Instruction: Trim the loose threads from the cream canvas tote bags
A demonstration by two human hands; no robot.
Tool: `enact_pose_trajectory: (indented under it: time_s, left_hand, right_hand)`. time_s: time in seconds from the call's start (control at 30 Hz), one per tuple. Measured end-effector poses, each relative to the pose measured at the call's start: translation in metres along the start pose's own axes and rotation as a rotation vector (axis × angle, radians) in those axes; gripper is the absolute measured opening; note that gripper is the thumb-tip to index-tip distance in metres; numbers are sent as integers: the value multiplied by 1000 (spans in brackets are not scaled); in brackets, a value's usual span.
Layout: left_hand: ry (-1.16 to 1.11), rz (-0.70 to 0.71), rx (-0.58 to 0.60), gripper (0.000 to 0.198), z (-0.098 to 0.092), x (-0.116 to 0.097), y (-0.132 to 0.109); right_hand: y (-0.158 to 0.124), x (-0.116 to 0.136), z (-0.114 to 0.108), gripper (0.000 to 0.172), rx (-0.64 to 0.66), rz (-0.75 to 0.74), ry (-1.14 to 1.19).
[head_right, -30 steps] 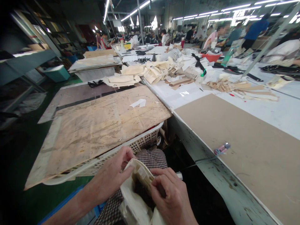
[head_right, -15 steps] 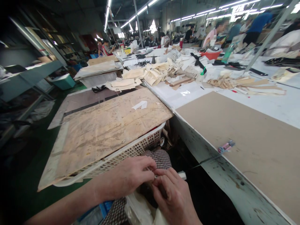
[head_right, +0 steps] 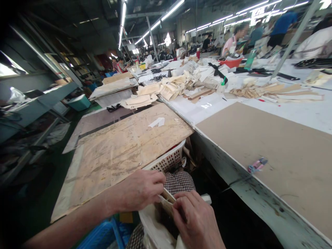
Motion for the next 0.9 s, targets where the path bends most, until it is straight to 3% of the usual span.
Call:
enact_pose_trajectory:
  time_s: [0.23,0.37,0.5,0.63,0.8,0.9]
  left_hand:
    - [-165,156,-85,3,-7,-8,-1]
    - [-402,117,-83,13,-9,-8,-4]
    - [-467,-9,-131,5,-9,-1,-11]
    - [-348,-59,-107,6,-4,5,-16]
    - [-44,97,-14,13,-5,0,-14]
    - [56,108,48,13,-7,-4,-11]
  right_hand:
    - [-3,-3,9,13,19,-6,-42]
    - [-12,-8,12,12,22,42,-98]
    - [-13,-12,9,15,25,134,-109]
    - [-8,-10,7,19,59,142,-76]
    - [-1,-2,10,19,172,-18,-80]
    - [2,-1,13,21,180,-36,-133]
Point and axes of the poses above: each hand's wrist, its own y-axis towards the middle knuckle, its own z-axis out of the palm, x = y × z, the point moved 5 cm from there along y, towards the middle knuckle, and after that the axes turned 7 degrees about z, right-handed, at the moved point
